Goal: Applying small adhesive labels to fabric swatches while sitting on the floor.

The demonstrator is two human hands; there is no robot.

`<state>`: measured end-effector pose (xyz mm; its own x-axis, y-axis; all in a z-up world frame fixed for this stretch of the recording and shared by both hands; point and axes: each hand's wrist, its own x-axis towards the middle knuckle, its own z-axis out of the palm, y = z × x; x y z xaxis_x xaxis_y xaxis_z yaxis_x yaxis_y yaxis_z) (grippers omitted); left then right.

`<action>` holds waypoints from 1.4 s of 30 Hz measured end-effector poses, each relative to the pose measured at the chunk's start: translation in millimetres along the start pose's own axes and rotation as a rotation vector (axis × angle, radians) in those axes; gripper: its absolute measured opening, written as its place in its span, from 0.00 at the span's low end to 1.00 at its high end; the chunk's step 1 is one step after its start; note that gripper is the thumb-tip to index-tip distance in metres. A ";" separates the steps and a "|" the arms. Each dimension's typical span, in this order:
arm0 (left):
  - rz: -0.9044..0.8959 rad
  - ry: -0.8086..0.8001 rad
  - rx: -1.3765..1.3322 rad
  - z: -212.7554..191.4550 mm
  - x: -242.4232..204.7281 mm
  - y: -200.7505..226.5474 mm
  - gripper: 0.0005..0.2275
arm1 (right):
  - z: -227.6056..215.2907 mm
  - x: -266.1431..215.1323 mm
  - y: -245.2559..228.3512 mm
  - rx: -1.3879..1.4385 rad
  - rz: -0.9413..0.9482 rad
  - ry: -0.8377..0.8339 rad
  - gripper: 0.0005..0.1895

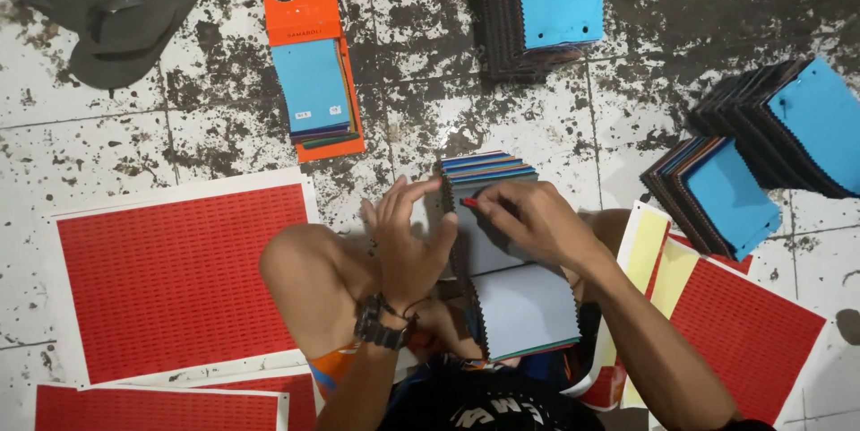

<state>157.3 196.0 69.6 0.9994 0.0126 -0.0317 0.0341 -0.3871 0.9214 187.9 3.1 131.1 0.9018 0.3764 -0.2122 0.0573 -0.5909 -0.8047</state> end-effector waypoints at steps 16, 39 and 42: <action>0.114 0.134 0.275 24.2 15.0 -23.1 0.22 | 31.1 10.7 22.6 -0.329 0.084 0.024 0.09; 0.082 0.099 -0.340 0.8 -7.4 -16.6 0.21 | 33.3 -17.0 53.3 -0.652 -0.454 0.217 0.03; 0.021 0.048 -0.373 -3.3 -8.9 1.1 0.22 | 5.3 -20.5 -4.2 -0.223 -0.087 0.006 0.12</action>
<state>148.4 198.4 72.1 0.9985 0.0552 -0.0012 0.0026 -0.0258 0.9997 166.9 1.7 135.9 0.8921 0.4284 -0.1436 0.2269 -0.6996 -0.6775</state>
